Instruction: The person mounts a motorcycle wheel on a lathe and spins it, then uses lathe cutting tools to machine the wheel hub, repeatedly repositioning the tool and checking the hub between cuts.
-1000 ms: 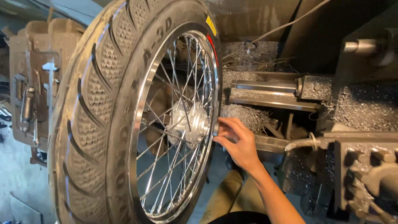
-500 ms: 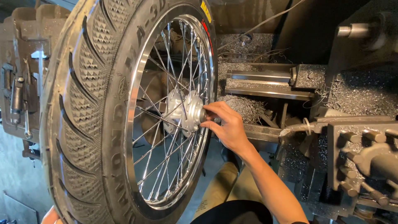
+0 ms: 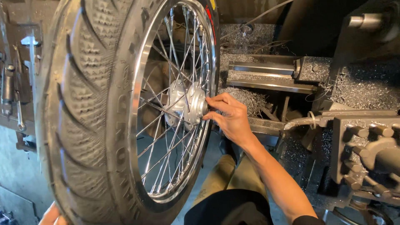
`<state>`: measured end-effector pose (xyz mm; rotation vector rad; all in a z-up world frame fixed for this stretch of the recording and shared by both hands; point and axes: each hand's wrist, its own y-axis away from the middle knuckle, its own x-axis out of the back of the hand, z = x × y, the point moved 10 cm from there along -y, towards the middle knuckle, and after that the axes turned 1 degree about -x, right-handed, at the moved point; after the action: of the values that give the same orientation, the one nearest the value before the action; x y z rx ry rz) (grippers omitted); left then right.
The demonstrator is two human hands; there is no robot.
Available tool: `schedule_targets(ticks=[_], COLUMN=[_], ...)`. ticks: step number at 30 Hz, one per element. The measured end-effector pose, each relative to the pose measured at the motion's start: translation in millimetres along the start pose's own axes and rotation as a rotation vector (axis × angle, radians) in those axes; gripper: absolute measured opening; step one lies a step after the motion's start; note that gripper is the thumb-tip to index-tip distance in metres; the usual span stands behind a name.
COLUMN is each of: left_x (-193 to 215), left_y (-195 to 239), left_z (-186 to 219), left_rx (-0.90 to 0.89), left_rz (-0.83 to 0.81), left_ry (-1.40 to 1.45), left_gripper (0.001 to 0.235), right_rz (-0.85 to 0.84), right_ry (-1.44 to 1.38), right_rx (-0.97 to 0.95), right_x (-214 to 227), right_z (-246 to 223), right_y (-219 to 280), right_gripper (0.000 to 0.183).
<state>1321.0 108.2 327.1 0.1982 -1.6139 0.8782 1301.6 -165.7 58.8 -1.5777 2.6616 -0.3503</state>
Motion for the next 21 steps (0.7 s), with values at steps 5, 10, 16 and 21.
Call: schedule_targets(ticks=[5,10,16,21], left_x=[-0.6,7.8,12.0,12.5], left_y=[0.7,6.6,1.8,-1.1], left_z=[25.9,42.3,46.2,45.9], left_rx=[0.020,0.119,0.197,0.178], left_rz=[0.038,0.219,0.182,0.170], left_ry=[0.009,0.418,0.363,0.385], left_gripper=[0.070,0.070,0.068,0.067], right_rz=[0.112,0.025,-0.041,-0.038], right_ry=[0.006,-0.269,-0.266,-0.362], right_rx=[-0.007,-0.062,-0.157,-0.193], right_x=[-2.7,-9.6,-15.7,-15.4], right_z=[8.7,23.3,30.6,38.0], right_y=[13.0,15.8,17.4,24.8], right_gripper=[0.042,0.043,0.046,0.049])
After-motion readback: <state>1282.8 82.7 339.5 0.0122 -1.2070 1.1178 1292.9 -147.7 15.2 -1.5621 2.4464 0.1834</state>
